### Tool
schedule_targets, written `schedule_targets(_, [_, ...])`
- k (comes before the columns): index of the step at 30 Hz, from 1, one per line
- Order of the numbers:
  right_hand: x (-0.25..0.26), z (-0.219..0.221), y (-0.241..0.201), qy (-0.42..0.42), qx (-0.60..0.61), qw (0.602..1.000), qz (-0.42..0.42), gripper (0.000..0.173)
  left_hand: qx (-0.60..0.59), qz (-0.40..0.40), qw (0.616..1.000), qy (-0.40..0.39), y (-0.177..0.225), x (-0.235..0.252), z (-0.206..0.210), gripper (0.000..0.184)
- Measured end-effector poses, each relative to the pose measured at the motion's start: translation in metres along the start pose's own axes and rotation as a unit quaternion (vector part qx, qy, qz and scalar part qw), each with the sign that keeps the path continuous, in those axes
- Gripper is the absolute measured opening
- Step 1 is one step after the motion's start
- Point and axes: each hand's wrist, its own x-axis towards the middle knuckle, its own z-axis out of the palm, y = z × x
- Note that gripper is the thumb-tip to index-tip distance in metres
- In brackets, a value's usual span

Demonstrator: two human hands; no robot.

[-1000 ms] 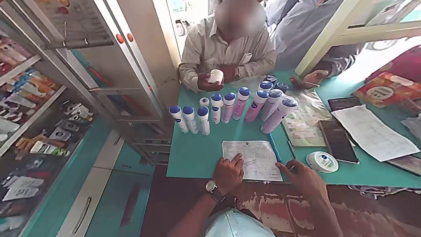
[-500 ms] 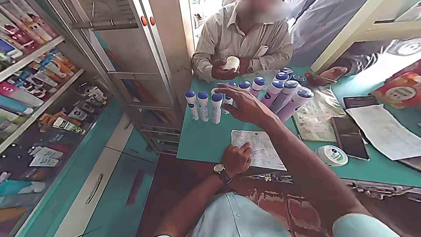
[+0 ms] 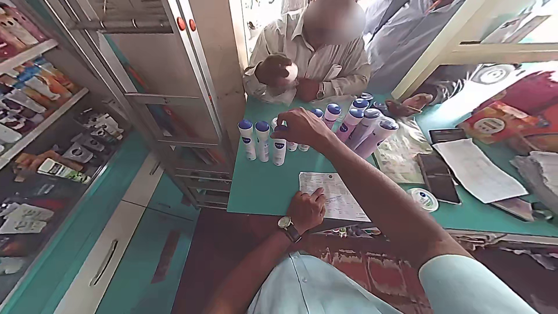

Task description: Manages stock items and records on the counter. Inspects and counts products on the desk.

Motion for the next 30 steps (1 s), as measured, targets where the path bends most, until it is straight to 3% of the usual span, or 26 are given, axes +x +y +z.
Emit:
schedule_targets(6, [-0.014,0.000,0.005,0.022,0.047,0.998,0.022,0.056,0.006,0.002,1.000,0.021,0.002,0.000,0.004,0.037])
schedule_targets(11, [-0.013,-0.002,0.003,-0.045,0.092,0.991,-0.083,0.042,0.019,-0.002,0.999,0.029,0.001,-0.002,0.006,0.037])
schedule_targets(15, [-0.007,0.002,-0.002,-0.021,0.048,0.996,-0.066,0.030,0.008,-0.006,1.000,0.027,0.003,0.000,0.005,0.037])
schedule_targets(22, [-0.004,-0.003,-0.002,-0.025,0.003,0.999,-0.044,0.047,0.038,0.008,0.997,0.064,0.000,-0.002,0.013,0.035])
schedule_targets(27, [-0.005,-0.015,-0.003,-0.070,0.017,0.992,-0.105,0.031,0.041,0.011,0.996,0.075,-0.001,-0.002,0.015,0.035])
schedule_targets(30, [-0.008,-0.017,-0.003,-0.055,0.004,0.996,-0.073,0.021,0.032,0.010,0.997,0.070,0.002,-0.001,0.015,0.035])
